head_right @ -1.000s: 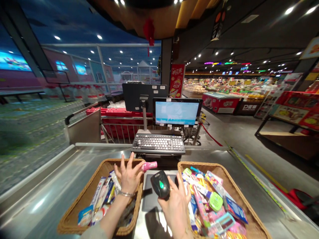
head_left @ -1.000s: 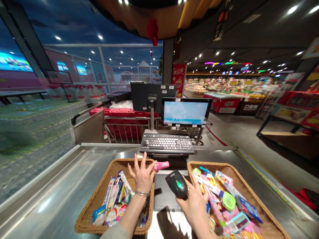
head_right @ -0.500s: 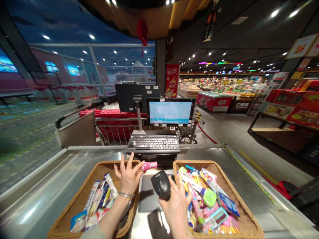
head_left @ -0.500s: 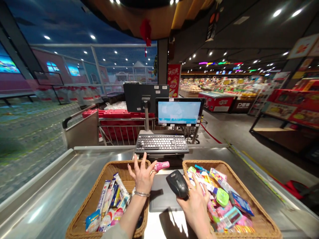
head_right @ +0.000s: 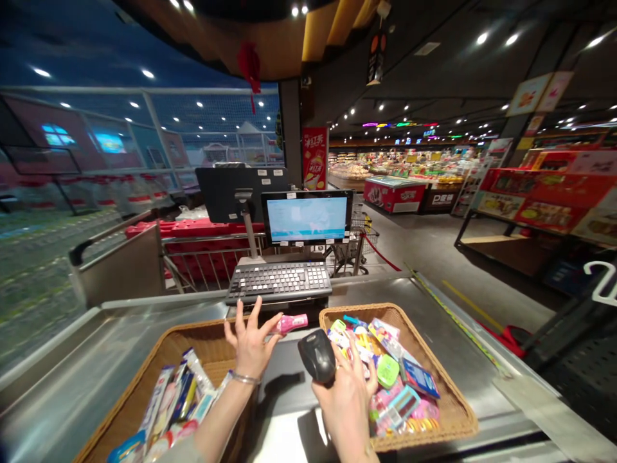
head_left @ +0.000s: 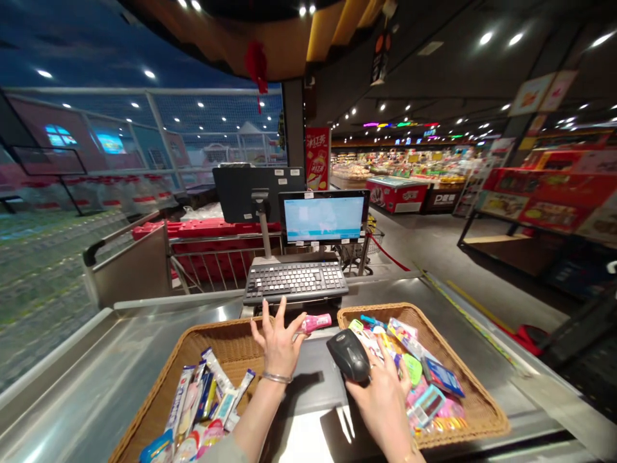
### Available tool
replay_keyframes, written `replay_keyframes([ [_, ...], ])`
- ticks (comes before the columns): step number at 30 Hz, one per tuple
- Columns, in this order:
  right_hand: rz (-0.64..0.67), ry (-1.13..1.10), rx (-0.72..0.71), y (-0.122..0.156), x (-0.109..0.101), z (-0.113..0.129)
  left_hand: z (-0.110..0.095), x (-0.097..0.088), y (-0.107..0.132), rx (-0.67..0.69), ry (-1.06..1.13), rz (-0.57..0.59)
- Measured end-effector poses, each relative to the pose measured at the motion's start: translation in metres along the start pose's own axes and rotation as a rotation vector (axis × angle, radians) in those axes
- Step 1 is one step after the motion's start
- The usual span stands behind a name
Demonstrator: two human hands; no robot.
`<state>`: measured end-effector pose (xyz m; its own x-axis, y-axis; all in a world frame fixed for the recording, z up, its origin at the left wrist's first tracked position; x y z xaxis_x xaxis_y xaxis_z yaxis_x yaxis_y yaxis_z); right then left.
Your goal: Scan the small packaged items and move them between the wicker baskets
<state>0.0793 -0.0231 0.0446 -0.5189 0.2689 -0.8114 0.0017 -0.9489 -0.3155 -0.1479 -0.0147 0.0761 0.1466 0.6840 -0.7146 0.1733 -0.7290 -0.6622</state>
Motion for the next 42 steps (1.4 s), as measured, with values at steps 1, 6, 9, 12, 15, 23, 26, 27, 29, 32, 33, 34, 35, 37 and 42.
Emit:
replay_keyframes([
  [1,-0.008,0.003,0.013,0.0,-0.002,-0.004,-0.004,0.002,-0.001,0.005,0.008,0.007],
  [6,-0.053,0.035,0.082,0.002,-0.011,-0.021,-0.021,0.01,-0.003,0.031,0.033,0.036],
  [9,-0.055,0.047,0.11,0.002,-0.016,-0.028,-0.031,0.014,-0.003,0.044,0.037,0.047],
  [12,-0.057,0.036,0.136,0.002,-0.021,-0.036,-0.041,0.018,-0.003,0.057,0.05,0.06],
  [15,-0.054,0.024,0.161,0.002,-0.025,-0.045,-0.051,0.021,-0.003,0.061,0.068,0.071],
  [23,-0.095,0.058,0.193,0.004,-0.036,-0.059,-0.072,0.031,-0.002,0.077,0.124,0.097],
  [26,-0.093,0.053,0.192,0.005,-0.039,-0.064,-0.08,0.034,-0.001,0.083,0.144,0.123],
  [27,-0.093,0.049,0.196,0.005,-0.04,-0.066,-0.082,0.035,-0.001,0.084,0.147,0.13],
  [29,-0.101,0.041,0.21,0.006,-0.042,-0.071,-0.086,0.036,0.0,0.083,0.147,0.134],
  [32,-0.115,0.037,0.228,0.008,-0.043,-0.082,-0.093,0.04,0.002,0.089,0.14,0.14],
  [33,-0.115,0.04,0.233,0.009,-0.043,-0.086,-0.095,0.041,0.003,0.093,0.138,0.144],
  [34,-0.117,0.045,0.241,0.01,-0.044,-0.091,-0.098,0.043,0.004,0.097,0.136,0.148],
  [35,-0.119,0.054,0.25,0.01,-0.044,-0.095,-0.1,0.045,0.005,0.099,0.135,0.15],
  [37,-0.133,0.078,0.274,0.012,-0.046,-0.104,-0.105,0.048,0.007,0.1,0.138,0.153],
  [42,-0.203,0.126,0.301,0.014,-0.057,-0.122,-0.117,0.058,0.012,0.108,0.17,0.178],
])
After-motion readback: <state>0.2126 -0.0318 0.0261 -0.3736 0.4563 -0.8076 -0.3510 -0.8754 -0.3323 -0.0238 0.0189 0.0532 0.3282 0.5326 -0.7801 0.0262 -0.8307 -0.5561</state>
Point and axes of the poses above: each hand's wrist, its own y-axis away from the middle knuckle, its own x-axis out of the palm, z = x × y, the point moved 8 cm from there along -y, towards the middle knuckle, and after that the axes turned 4 degrees about x, right-handed, at the moved point
